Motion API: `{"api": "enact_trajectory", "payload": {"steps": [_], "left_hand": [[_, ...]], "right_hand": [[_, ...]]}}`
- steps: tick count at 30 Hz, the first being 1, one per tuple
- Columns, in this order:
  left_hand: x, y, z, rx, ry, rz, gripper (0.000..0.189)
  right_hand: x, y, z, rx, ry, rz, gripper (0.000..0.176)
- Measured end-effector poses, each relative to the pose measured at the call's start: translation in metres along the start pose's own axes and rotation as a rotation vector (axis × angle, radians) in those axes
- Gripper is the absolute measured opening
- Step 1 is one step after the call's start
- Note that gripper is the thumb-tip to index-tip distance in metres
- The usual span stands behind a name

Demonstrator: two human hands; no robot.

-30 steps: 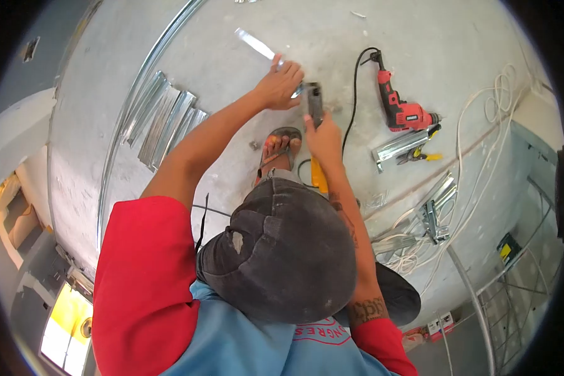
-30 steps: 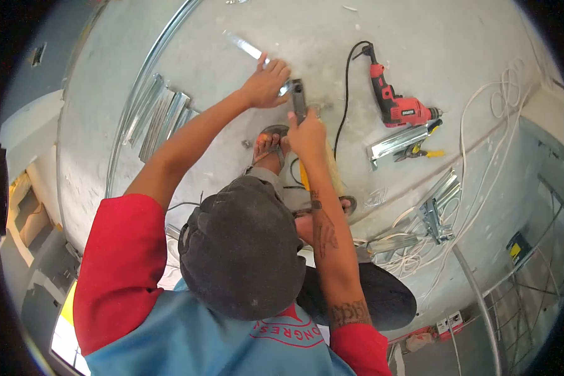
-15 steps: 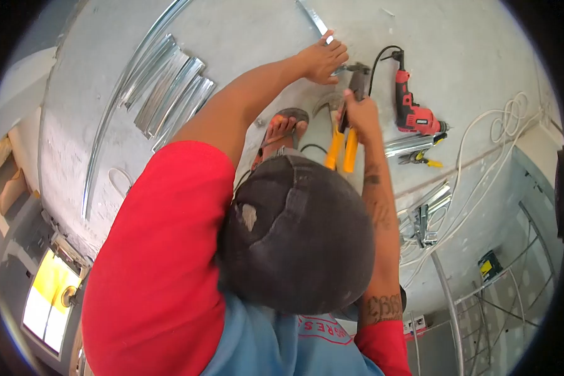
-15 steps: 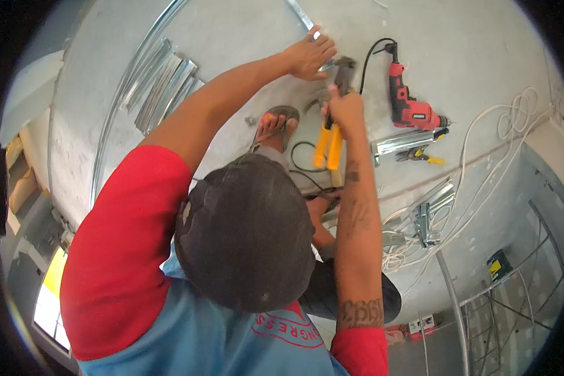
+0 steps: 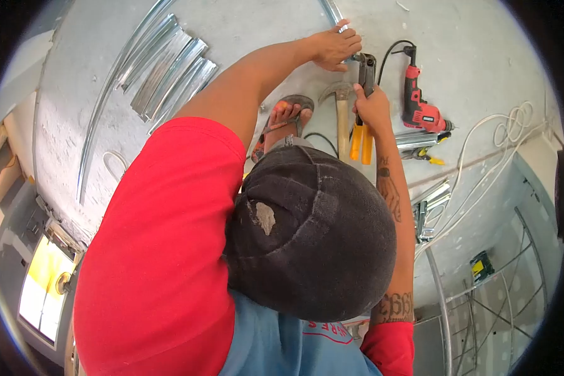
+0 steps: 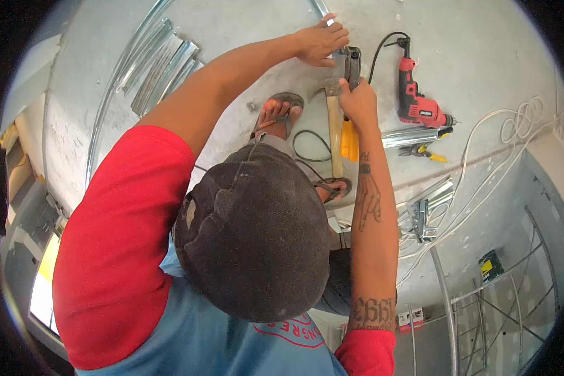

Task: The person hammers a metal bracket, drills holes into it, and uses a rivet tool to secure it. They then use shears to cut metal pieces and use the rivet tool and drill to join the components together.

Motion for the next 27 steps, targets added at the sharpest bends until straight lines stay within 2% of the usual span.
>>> {"api": "enact_trajectory", "payload": {"steps": [1,3,4,5,7,9,11,13,14,16,19,22,23,25,26,27], "left_hand": [[0.0,0.001,-0.002,-0.002,-0.042,-0.011,0.058],[-0.002,0.0,-0.003,0.006,-0.077,-0.019,0.06],[-0.009,0.001,-0.006,0.035,0.068,-0.062,0.061],[-0.015,-0.001,-0.01,0.066,0.217,-0.101,0.063],[-0.055,0.017,-0.039,0.029,0.436,-0.307,0.068],[-0.098,0.057,-0.03,-0.33,0.528,-0.675,0.064],[-0.13,0.118,0.002,-0.964,0.128,-0.99,0.056],[-0.136,0.164,0.002,-1.443,-0.171,-1.085,0.05],[-0.135,0.167,0.008,-1.447,-0.172,-1.089,0.05],[-0.122,0.172,0.02,-1.838,-0.203,-0.97,0.047],[-0.115,0.166,0.029,-1.775,-0.26,-1.02,0.045],[-0.119,0.169,0.031,-1.853,-0.242,-0.952,0.045],[-0.122,0.174,0.049,-1.767,-0.142,-1.044,0.049],[-0.125,0.174,0.059,-1.694,-0.113,-1.032,0.05],[-0.128,0.173,0.061,-1.629,-0.088,-1.026,0.05],[-0.125,0.167,0.024,-1.475,-0.182,-1.041,0.051]], "right_hand": [[0.002,-0.001,0.0,-0.09,0.088,-0.1,0.044],[0.004,0.004,0.007,-0.057,0.101,-0.108,0.043],[-0.001,-0.003,0.007,-0.023,0.112,-0.109,0.042],[-0.006,-0.003,0.01,0.134,0.046,0.008,0.038],[-0.012,-0.012,0.014,0.241,0.056,0.07,0.037],[-0.021,-0.018,0.02,0.408,0.042,0.149,0.036],[-0.019,-0.023,0.022,0.484,0.043,0.18,0.036],[-0.024,-0.026,0.025,0.548,0.038,0.227,0.036],[-0.026,-0.029,0.024,0.557,0.03,0.273,0.035],[-0.022,-0.035,0.025,0.576,0.032,0.307,0.034],[-0.02,-0.034,0.025,0.535,0.058,0.326,0.035],[-0.025,-0.031,0.025,0.543,0.053,0.293,0.036],[-0.027,-0.032,0.026,0.563,0.045,0.261,0.036],[-0.042,-0.032,0.031,0.589,0.041,0.224,0.035],[-0.057,-0.029,0.036,0.637,0.111,0.24,0.034],[-0.066,-0.023,0.041,0.682,0.181,0.259,0.034]]}}
Point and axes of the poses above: each hand's wrist, its own x-axis towards the middle knuckle, its own z-axis out of the palm, y = z × x, the point moved 5 cm from there along x, towards the middle knuckle, and after that the axes turned 3 degrees about y, right-handed, at the moved point
